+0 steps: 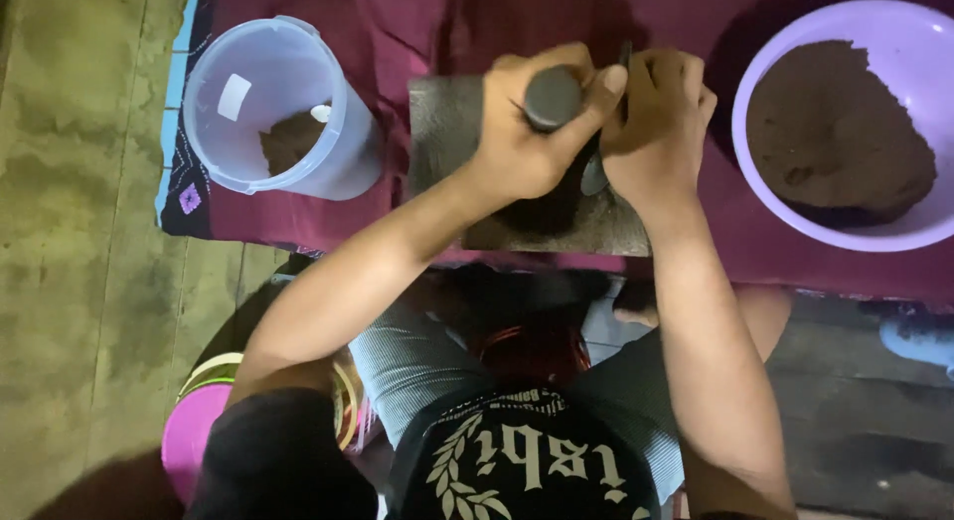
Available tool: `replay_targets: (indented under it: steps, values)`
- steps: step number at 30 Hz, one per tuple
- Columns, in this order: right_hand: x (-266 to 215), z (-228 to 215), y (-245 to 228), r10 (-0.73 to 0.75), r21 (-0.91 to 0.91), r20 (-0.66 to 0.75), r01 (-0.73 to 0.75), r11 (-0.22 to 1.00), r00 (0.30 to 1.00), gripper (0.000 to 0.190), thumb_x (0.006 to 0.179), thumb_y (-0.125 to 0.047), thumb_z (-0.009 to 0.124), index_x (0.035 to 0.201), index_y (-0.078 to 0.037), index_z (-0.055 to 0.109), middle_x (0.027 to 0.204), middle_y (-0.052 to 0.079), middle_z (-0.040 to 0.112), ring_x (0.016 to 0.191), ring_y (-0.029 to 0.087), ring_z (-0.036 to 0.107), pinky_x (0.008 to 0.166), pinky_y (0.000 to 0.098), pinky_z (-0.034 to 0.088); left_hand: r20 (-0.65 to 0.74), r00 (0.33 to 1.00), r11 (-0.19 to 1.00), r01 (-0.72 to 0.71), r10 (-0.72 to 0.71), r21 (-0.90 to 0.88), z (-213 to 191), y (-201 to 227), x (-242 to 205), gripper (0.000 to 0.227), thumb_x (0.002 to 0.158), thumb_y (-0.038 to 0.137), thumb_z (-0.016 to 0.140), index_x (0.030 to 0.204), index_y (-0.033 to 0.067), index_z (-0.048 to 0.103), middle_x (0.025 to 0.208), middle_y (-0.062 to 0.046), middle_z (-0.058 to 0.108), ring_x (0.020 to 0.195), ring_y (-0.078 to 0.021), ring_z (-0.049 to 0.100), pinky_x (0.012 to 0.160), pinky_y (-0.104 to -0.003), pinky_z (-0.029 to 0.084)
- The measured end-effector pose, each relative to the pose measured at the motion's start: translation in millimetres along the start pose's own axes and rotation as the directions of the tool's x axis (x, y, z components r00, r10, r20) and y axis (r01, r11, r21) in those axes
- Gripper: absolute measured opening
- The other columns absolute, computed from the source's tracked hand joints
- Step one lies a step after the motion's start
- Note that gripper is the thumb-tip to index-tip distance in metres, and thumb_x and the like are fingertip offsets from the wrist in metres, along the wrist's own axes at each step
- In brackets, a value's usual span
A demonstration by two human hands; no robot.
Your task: Grinding a dark brown substance into a fine powder using a stone mortar and pestle, then collecting it with a spoon.
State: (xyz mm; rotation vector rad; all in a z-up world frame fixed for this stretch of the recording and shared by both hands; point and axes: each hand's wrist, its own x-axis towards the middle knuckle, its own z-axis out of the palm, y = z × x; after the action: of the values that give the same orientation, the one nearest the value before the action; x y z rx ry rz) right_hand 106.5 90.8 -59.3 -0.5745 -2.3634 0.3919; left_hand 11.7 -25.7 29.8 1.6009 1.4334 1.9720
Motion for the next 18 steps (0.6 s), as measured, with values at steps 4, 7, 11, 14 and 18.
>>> replay_targets:
  steps: [4, 7, 11, 14, 18]
  values:
    - [1.9, -3.5, -0.2, 0.009, 0.022, 0.073, -0.011, 1.000, 0.997, 0.021, 0.106, -0.014, 0.052, 0.113, 0.002, 0.063, 0.111, 0.014, 0.055, 0.108, 0.036, 0.045, 0.083, 0.0514, 0.038, -0.036, 0.996, 0.984, -0.075, 0.081, 0.164, -10.5, 65.1, 13.8, 0.032, 0.102, 0.015, 0.060, 0.075, 0.0050, 0.046, 0.069, -0.005, 0.047, 0.059, -0.0176, 0.044, 0.058, -0.034, 0.037]
    - [0.6, 3.7, 11.2, -0.044, -0.017, 0.062, 0.045, 0.999, 0.997, 0.020, 0.104, -0.012, 0.065, 0.112, 0.006, 0.063, 0.111, 0.016, 0.054, 0.109, 0.037, 0.046, 0.082, 0.0513, 0.037, -0.082, 0.993, 0.984, -0.066, 0.080, 0.164, -14.1, 80.5, 16.3, 0.026, 0.101, 0.010, 0.061, 0.080, 0.0036, 0.049, 0.072, -0.007, 0.051, 0.063, -0.0190, 0.048, 0.062, -0.035, 0.042]
    - [-2.8, 0.9, 10.2, -0.097, -0.059, 0.019, 0.098, 0.993, 0.995, 0.022, 0.103, -0.012, 0.071, 0.112, 0.007, 0.064, 0.113, 0.017, 0.057, 0.111, 0.038, 0.047, 0.081, 0.0534, 0.040, -0.109, 0.988, 0.994, -0.106, 0.106, 0.014, -9.9, 64.9, 17.1, 0.023, 0.099, 0.007, 0.057, 0.080, 0.0059, 0.043, 0.068, -0.006, 0.045, 0.059, -0.0191, 0.046, 0.058, -0.036, 0.043]
    - [-2.6, 0.3, 5.4, -0.066, -0.008, 0.006, 0.066, 0.998, 0.998, 0.009, 0.099, -0.007, 0.060, 0.102, 0.002, 0.058, 0.110, 0.015, 0.056, 0.108, 0.035, 0.048, 0.083, 0.0503, 0.039, -0.138, 0.980, 0.980, -0.158, 0.141, -0.120, 3.6, 45.5, 21.2, 0.022, 0.097, 0.004, 0.054, 0.081, 0.0076, 0.039, 0.064, -0.005, 0.041, 0.055, -0.0192, 0.044, 0.056, -0.037, 0.044]
    - [-0.1, 2.5, 4.7, -0.075, -0.028, -0.030, 0.075, 0.997, 0.997, 0.017, 0.104, -0.009, 0.052, 0.106, 0.002, 0.063, 0.109, 0.016, 0.058, 0.105, 0.039, 0.048, 0.079, 0.0551, 0.042, -0.072, 0.997, 0.988, 0.051, -0.041, 0.142, 3.8, -38.7, -1.1, 0.036, 0.098, 0.026, 0.059, 0.070, 0.0154, 0.039, 0.062, 0.005, 0.037, 0.056, -0.0093, 0.035, 0.052, -0.029, 0.032]
